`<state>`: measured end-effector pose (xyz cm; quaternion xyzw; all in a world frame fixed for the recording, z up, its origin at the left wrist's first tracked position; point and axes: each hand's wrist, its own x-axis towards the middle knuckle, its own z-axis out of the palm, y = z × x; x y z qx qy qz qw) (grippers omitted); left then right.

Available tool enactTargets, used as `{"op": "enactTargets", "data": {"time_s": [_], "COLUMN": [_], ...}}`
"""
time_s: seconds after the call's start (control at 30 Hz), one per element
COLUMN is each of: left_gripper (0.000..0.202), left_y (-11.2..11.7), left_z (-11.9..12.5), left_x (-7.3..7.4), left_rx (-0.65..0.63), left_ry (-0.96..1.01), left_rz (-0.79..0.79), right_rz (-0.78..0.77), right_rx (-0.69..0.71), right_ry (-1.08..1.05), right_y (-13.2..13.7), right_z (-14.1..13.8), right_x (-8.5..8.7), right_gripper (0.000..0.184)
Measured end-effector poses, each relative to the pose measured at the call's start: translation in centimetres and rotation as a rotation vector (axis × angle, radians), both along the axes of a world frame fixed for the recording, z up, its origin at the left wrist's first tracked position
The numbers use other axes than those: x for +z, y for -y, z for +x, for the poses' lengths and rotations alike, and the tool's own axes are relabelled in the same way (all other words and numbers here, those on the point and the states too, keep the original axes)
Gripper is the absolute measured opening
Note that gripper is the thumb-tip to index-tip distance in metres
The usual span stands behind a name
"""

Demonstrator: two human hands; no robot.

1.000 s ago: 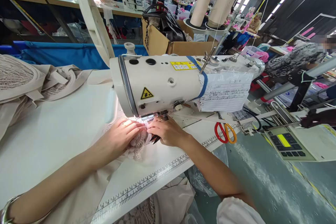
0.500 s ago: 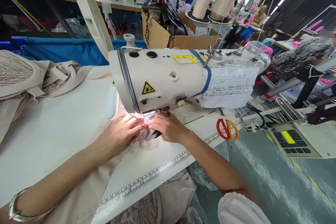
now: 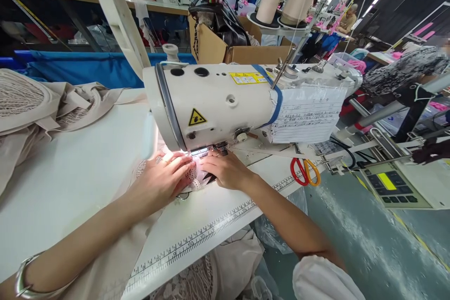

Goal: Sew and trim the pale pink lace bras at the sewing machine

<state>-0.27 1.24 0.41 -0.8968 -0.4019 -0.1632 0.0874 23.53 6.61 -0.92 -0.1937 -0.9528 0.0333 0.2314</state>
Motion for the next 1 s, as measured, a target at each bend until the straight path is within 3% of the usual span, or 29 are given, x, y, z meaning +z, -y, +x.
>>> {"op": "enactTargets", "data": {"time_s": [0.2, 0.37, 0.43, 0.7, 0.87, 1.0], "left_gripper": [0.029, 0.031, 0.038, 0.041, 0.047, 0.045], "left_y": [0.4, 0.8, 0.8, 0.3, -0.1, -0.5], "left_z": [0.4, 0.8, 0.9, 0.2, 0.1, -0.3], "left_x": [-0.3, -0.1, -0.1, -0.8, -1.0, -0.9], "left_rx": [0.082, -0.152, -0.18, -0.145, -0.116, -0.126], "left_ry": [-0.054, -0.052, -0.046, 0.016, 0.013, 0.068], "left_rz": [0.035, 0.014, -0.036, -0.083, -0.085, -0.137], "right_rz": [0.014, 0.034, 0.013, 0.056, 0.025, -0.009], "right_rx": [-0.015, 0.01, 0.002, 0.002, -0.005, -0.009], "right_ry": [-0.02, -0.044, -0.033, -0.099, -0.056, -0.036], "right_y": [0.0, -0.1, 0.0, 0.1, 0.1, -0.1], "right_z": [-0.1, -0.2, -0.2, -0.2, 0.0, 0.1], "right_x": [0.0, 0.1, 0.2, 0.4, 0.3, -0.1], "right_gripper": [0.041, 0.038, 0.038, 0.023, 0.026, 0.039]}}
